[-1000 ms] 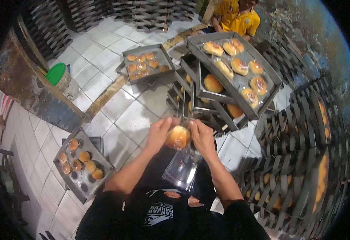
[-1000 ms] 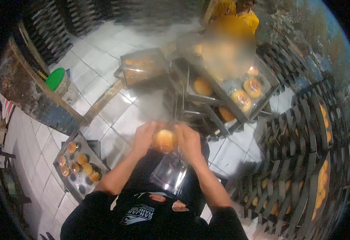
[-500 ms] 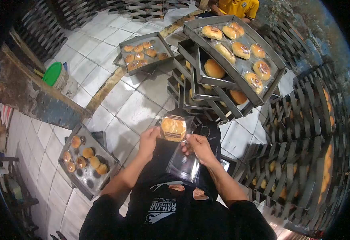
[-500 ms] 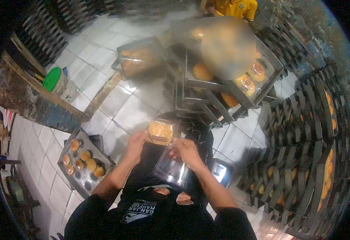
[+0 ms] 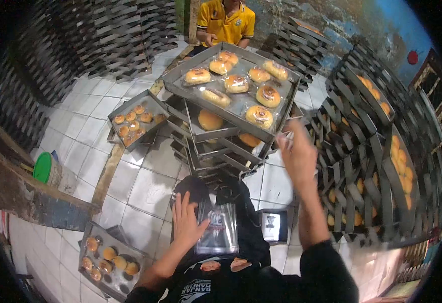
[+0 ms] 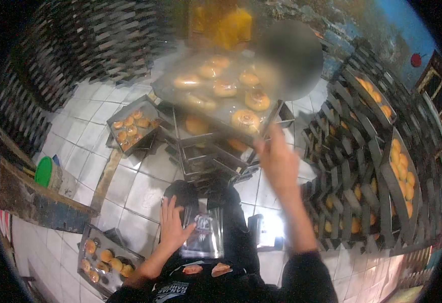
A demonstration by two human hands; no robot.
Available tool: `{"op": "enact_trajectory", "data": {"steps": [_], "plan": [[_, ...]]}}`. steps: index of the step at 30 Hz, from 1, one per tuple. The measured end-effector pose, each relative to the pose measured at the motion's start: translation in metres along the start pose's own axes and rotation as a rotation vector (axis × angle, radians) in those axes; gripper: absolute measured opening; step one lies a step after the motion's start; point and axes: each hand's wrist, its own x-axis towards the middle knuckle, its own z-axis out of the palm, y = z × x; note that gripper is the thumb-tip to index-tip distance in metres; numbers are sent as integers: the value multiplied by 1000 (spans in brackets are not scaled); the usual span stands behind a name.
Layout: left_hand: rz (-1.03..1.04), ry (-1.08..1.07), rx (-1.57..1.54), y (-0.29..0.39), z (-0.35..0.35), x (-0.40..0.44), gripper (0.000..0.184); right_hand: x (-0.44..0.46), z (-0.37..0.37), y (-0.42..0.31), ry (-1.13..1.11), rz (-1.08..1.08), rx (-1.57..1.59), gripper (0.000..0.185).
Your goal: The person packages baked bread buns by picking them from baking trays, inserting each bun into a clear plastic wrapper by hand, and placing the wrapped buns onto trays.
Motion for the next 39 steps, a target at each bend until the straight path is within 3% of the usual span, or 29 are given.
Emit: {"op": "enact_trajectory", "data": {"steps": [1,2,4,5,6,8,9,10,13,14,16,17,20,22,24,26,28,30,31,33,35,36,39], "plan": [[-4,11,-12,9,-7,-4,46,-35,17,11,-178,-57,136,61],[46,28,-20,9,-4,-6,40,-70,37,23,-363,-104,276,67],[150,29,-17,1,-3,-13,29,-117,67,23,-537,-489,211,69],[242,91,-201,-1,-4,-11,18,-128,77,27,-586,-356,365,65],[119,25,-412,-6,2,-19,18,-139,85,30,-637,-214,520,61],[-393,-158,-908,13,-20,-29,19,-148,87,23,-851,156,904,50],[-471,-80,-1097,29,-29,-32,26,-144,83,16,-965,416,1103,42],[-530,25,-1292,39,-33,-31,33,-138,79,11,-1113,504,1028,38],[-3,287,-221,25,-26,-39,47,-161,88,-8,-947,96,689,30],[134,170,126,13,-28,-45,49,-171,95,-8,-774,-159,528,41],[234,164,132,-5,-18,-48,39,-173,77,-24,-530,-393,209,56],[259,144,120,-7,-19,-54,35,-174,69,-24,-587,-385,243,67],[462,256,131,-13,-29,-59,39,-162,26,-53,-667,-467,59,66],[347,219,-307,1,-35,-54,41,-162,27,-32,-777,-506,287,65],[-163,-155,-995,16,-47,-40,40,-142,29,-18,-894,-376,486,64],[-229,-678,-801,-7,-58,-14,37,-112,39,-25,-1012,-50,680,62],[-340,-402,-1036,-16,-45,-6,25,-65,49,-28,-490,-673,-102,63],[-441,-152,-1288,-32,-42,8,24,9,60,-31,-291,-539,412,52],[-557,-4,-1340,-24,-47,21,24,47,48,-57,-568,-88,556,41],[-579,24,-1488,-26,-38,27,24,120,119,-38,-627,-154,581,53],[-649,9,-1507,-34,-14,20,22,147,162,-53,-717,-190,150,63],[-671,15,-1463,-34,-8,19,21,159,171,-72,-742,-206,-67,68],[-626,162,-1512,-29,-12,16,18,152,159,-112,-872,-234,-186,79]]}}
